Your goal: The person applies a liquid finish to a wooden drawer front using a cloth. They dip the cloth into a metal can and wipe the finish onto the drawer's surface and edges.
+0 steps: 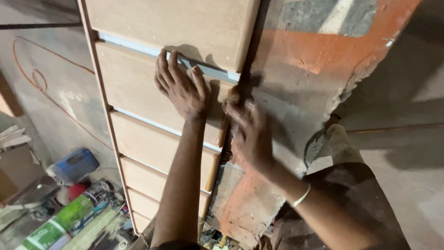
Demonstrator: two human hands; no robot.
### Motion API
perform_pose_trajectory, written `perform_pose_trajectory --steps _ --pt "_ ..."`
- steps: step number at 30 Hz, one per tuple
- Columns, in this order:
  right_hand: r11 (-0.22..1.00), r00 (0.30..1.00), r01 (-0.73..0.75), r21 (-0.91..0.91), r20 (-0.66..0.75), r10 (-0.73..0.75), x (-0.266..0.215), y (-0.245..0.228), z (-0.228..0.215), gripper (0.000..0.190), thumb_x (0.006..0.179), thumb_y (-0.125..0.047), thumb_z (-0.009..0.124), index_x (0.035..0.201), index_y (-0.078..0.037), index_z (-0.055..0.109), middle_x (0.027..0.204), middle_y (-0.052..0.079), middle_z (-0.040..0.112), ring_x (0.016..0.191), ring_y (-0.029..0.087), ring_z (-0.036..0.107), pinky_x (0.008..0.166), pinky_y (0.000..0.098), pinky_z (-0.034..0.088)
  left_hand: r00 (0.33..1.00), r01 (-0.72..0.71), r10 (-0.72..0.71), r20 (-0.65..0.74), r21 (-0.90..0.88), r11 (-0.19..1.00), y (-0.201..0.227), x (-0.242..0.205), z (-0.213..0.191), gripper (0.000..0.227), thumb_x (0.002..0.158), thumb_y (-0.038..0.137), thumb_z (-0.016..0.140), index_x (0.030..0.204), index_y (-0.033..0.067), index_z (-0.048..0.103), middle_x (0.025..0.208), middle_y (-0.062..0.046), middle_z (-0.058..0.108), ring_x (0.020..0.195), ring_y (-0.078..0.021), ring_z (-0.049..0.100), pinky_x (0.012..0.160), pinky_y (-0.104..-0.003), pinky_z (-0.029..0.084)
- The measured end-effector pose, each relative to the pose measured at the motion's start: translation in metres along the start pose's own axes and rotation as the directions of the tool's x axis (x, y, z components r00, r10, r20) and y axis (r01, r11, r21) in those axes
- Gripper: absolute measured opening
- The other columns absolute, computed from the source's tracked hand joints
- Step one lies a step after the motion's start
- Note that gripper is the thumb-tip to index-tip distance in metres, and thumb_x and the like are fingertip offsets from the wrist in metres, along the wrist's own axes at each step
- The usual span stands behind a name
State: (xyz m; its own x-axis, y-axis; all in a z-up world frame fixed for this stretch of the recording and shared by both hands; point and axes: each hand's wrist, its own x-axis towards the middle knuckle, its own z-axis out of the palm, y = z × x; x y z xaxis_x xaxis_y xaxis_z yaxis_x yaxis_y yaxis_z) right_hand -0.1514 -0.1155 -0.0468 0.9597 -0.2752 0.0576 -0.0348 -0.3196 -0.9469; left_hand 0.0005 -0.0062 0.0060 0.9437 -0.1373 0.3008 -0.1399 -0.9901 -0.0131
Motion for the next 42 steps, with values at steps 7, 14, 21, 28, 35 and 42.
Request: perform_pose_trajectory --steps 7,14,21,28,35,42 --pt "0.761 0.761 -0.557 0.332 0.572 0.307 -0.075 -0.024 -0.001 0.049 0.088 -0.001 0.072 0.134 -0.007 0.056 0.113 0.010 0.071 0.085 0.013 0.072 0.066 0.0231 0.060 1.000 0.023 -0.023 0.003 0.026 0.999 0.006 0.001 -0.002 0.053 0.108 0.042 0.045 0.148 0.0074 0.049 0.159 -0.019 0.043 0.150 -0.0385 0.038 0.128 -0.053 0.023" --pt "0.917 0.989 0.075 0.391 -0.149 -0.017 0.135 0.069 -0.040 0.045 0.111 0.010 0.056 0.155 0.005 0.044 0.155 0.019 0.054 0.141 0.028 0.059 0.120 0.0385 0.052 0.999 0.023 -0.023 0.022 0.027 0.999 0.005 0.001 -0.002 0.054 0.109 0.043 0.044 0.148 0.0070 0.048 0.160 -0.018 0.043 0.153 -0.0374 0.036 0.128 -0.056 0.020" --pt "0.944 0.996 -0.094 0.315 0.024 0.091 0.065 0.010 -0.021 0.055 0.094 0.006 0.065 0.145 0.005 0.046 0.143 0.025 0.055 0.133 0.033 0.058 0.112 0.0399 0.049 0.999 0.023 -0.026 0.044 0.077 0.997 0.001 0.001 0.001 0.054 0.109 0.043 0.041 0.149 0.0073 0.048 0.160 -0.017 0.042 0.153 -0.0366 0.034 0.128 -0.057 0.017" --pt "0.876 0.966 0.178 0.449 -0.248 -0.069 0.140 0.039 -0.017 0.040 0.106 0.010 0.060 0.143 0.004 0.045 0.145 0.022 0.058 0.133 0.028 0.064 0.108 0.0346 0.056 1.000 0.007 -0.007 0.030 0.020 1.000 0.006 0.003 -0.002 0.052 0.109 0.041 0.041 0.147 0.0071 0.049 0.159 -0.018 0.044 0.152 -0.0370 0.035 0.127 -0.055 0.020" --pt "0.978 0.986 0.072 0.196 -0.159 -0.040 0.228 0.047 -0.057 0.045 0.101 0.008 0.061 0.143 0.001 0.047 0.134 0.016 0.067 0.115 0.022 0.072 0.086 0.0249 0.058 0.999 0.021 -0.023 0.038 0.070 0.997 0.006 0.006 -0.002 0.052 0.107 0.041 0.043 0.147 0.0070 0.050 0.157 -0.018 0.044 0.151 -0.0372 0.036 0.126 -0.055 0.019" --pt "0.995 1.000 0.011 0.103 -0.025 -0.009 0.099 0.004 -0.030 0.047 0.089 0.009 0.074 0.134 -0.003 0.066 0.131 0.018 0.060 0.109 0.029 0.069 0.087 0.0288 0.063 0.998 0.006 -0.010 0.058 0.059 0.998 0.002 0.003 -0.002 0.052 0.108 0.040 0.044 0.147 0.0073 0.050 0.160 -0.019 0.043 0.152 -0.0368 0.035 0.126 -0.056 0.017"
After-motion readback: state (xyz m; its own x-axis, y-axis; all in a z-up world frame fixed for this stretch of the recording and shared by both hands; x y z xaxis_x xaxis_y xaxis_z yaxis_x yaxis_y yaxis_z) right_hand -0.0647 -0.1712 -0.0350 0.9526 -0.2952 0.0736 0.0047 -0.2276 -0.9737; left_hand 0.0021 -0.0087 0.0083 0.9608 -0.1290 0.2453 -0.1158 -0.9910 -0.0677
